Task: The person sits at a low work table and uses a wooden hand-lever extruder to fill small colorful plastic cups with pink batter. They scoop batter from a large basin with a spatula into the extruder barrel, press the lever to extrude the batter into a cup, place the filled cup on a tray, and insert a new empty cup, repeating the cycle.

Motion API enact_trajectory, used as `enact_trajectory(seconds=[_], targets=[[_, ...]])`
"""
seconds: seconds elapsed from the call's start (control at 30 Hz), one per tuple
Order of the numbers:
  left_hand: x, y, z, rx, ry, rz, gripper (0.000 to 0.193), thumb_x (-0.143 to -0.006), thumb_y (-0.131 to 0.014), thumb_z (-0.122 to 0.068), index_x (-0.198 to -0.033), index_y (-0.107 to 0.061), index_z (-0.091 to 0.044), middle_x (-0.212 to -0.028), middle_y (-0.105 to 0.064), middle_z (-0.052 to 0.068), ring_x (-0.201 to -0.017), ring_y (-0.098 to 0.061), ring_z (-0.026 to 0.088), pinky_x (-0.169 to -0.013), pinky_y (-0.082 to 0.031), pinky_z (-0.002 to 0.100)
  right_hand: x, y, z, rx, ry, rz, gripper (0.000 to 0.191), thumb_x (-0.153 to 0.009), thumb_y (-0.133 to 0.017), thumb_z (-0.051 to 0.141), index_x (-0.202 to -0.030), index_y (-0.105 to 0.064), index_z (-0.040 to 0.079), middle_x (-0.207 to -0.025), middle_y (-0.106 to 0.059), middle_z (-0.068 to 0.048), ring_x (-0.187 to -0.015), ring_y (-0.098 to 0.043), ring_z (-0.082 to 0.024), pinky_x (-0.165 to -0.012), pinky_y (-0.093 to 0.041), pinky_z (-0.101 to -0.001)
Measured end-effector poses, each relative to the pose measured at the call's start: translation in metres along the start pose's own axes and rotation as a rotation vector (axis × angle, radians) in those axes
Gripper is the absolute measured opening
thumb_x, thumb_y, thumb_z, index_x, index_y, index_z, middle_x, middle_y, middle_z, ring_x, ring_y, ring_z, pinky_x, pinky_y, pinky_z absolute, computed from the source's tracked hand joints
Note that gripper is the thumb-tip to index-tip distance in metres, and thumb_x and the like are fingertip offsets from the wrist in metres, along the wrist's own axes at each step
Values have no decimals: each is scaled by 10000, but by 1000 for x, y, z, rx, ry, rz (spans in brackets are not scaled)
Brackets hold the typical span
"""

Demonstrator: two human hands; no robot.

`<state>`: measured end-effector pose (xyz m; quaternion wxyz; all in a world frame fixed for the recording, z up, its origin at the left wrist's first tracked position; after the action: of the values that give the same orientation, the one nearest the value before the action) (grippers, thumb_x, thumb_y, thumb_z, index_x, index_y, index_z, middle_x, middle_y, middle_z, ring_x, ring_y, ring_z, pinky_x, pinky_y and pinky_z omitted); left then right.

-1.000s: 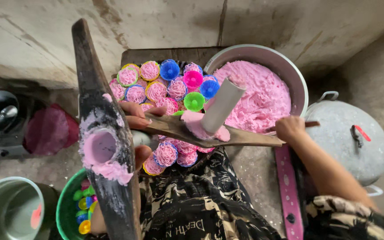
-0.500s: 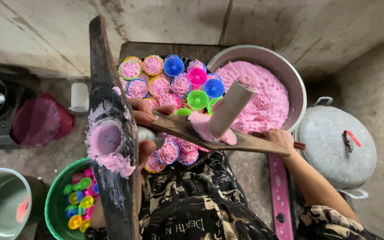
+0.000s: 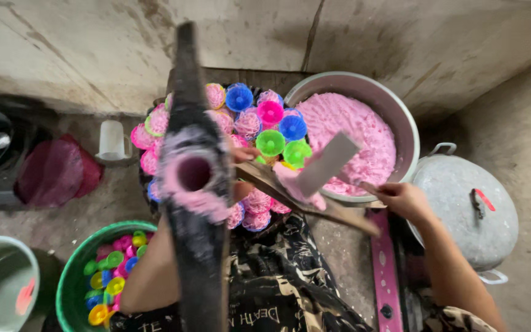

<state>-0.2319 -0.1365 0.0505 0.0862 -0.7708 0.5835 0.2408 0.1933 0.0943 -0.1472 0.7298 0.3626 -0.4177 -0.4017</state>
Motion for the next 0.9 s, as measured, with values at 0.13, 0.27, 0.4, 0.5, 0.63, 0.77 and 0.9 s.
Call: enact_trajectory(seconds=[0.13,0.27,0.4,0.5,0.63,0.77,0.9], targets=[[-26,-77,52,-305,53,218,284,-831,-743,-290,-1055,-741,-116,-1025,-720,162,-979,-704,360,-870,-582,474,10,93,-11,-226,126,-32,386,-854,-796,296,-1132,-793,28,-895,-774,-67,-838,-662,-151,-769,-541,-337],[-71,-169,62,-448,52,361,277,-797,-736,-290,-1016,-757,-120,-990,-757,182,-948,-723,395,-833,-577,460,29,182,11,-393,264,-68,392,-849,-797,184,-1176,-751,-28,-972,-736,-17,-904,-606,-99,-789,-514,-308],[-109,-209,55,-463,90,415,407,-727,-778,-277,-1098,-708,-123,-1094,-707,208,-1002,-677,427,-861,-549,499,54,231,72,-305,452,97,355,-849,-770,194,-1143,-790,-3,-924,-784,-56,-861,-651,-123,-744,-554,-316],[-121,-221,51,-501,0,469,412,-695,-807,-282,-1062,-721,-116,-1094,-707,202,-1017,-676,415,-870,-546,494,67,251,120,168,545,-2,384,-820,-810,318,-1142,-802,110,-953,-794,-36,-862,-721,-146,-764,-582,-312],[-121,-235,69,-502,-29,537,460,-657,-818,-269,-1080,-716,-119,-1114,-715,175,-1018,-679,401,-868,-545,486,66,281,135,606,287,-123,454,-798,-794,470,-1236,-775,350,-1001,-761,32,-935,-738,-182,-833,-586,-346],[-127,-232,71,-399,-109,481,404,-707,-803,-246,-1080,-721,-112,-1104,-714,183,-1027,-685,403,-884,-557,471,71,294,170,572,454,-158,462,-785,-765,508,-1194,-772,291,-943,-767,17,-922,-734,-206,-816,-582,-348],[-131,-229,63,-397,-127,486,393,-700,-789,-245,-1060,-720,-104,-1072,-724,190,-1008,-687,412,-872,-559,478,88,298,201,687,572,-250,442,-792,-737,534,-1170,-777,308,-904,-756,24,-931,-717,-190,-825,-560,-352]])
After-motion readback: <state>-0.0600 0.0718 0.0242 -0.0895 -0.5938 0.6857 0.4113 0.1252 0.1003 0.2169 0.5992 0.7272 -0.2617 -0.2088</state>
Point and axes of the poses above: each hand's wrist, its own x-axis away from the middle knuckle, its own y-axis out of the back of the hand, z = x × y, the point moved 10 cm from there along -x, towards the middle knuckle
